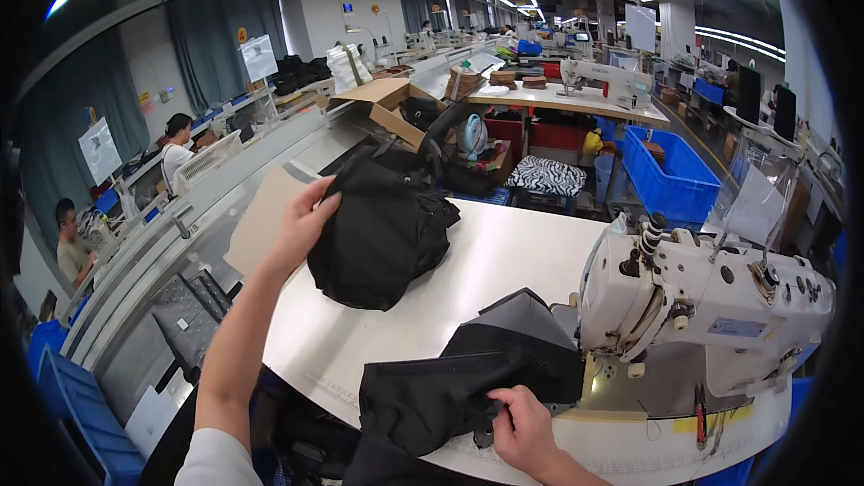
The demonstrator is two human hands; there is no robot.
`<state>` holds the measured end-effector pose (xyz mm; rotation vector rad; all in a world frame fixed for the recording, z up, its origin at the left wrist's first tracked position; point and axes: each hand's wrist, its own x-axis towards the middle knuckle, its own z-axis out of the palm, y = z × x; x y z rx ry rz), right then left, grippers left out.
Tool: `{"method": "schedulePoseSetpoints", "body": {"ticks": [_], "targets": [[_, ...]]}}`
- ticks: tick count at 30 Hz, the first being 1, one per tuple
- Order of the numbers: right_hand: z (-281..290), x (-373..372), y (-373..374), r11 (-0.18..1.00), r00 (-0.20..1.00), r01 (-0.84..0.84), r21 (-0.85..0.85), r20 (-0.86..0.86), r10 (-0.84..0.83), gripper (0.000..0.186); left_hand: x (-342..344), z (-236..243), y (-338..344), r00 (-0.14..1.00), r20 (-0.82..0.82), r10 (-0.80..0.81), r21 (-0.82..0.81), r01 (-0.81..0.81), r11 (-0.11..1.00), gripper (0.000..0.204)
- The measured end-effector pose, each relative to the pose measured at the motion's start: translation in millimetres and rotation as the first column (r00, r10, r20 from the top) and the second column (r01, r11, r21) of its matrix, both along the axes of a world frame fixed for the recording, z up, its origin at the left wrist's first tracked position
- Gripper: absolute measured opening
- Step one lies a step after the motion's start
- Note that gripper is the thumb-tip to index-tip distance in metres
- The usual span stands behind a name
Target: The person aligns fabric pieces by hand, feeds them through the sewing machine, and then rests their hands while watching a coworker deliver white materials.
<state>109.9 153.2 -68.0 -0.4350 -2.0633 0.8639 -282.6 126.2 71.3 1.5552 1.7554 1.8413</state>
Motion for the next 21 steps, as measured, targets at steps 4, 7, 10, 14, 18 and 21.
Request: {"method": "schedulePoseSetpoints", "body": {"ticks": [4, 7, 10, 14, 18, 21], "targets": [[9, -3, -6, 1.0, 0.999, 0.013, 0.024, 0.03, -0.014, 0.025, -51, 23, 23, 0.992, -0.125, 0.019, -0.195, -0.043, 0.98, 0.038], [12, -6, -11, 0.999, 1.0, -0.004, -0.037, 0.016, 0.005, 0.021, -68, -16, 51, 0.621, -0.676, 0.397, 0.003, -0.536, 0.844, 0.047], [20, -4, -11, 1.0, 0.999, -0.028, -0.001, -0.02, 0.028, 0.03, -33, -49, 64, 0.098, -0.838, 0.537, 0.405, -0.548, 0.732, 0.042], [17, -1, -8, 1.0, 1.0, -0.008, 0.02, 0.024, 0.008, 0.026, 90, -43, 35, 0.923, -0.065, -0.38, -0.164, 0.366, 0.916, 0.028], [29, 0, -11, 0.995, 0.997, -0.072, 0.063, 0.031, 0.07, 0.014, 187, -50, -54, 0.605, -0.486, -0.631, -0.201, 0.625, 0.754, 0.028], [32, 4, -17, 0.955, 0.993, -0.117, 0.272, 0.045, 0.109, 0.008, 181, -77, -72, 0.663, -0.523, -0.535, -0.208, 0.509, 0.835, 0.028]]}}
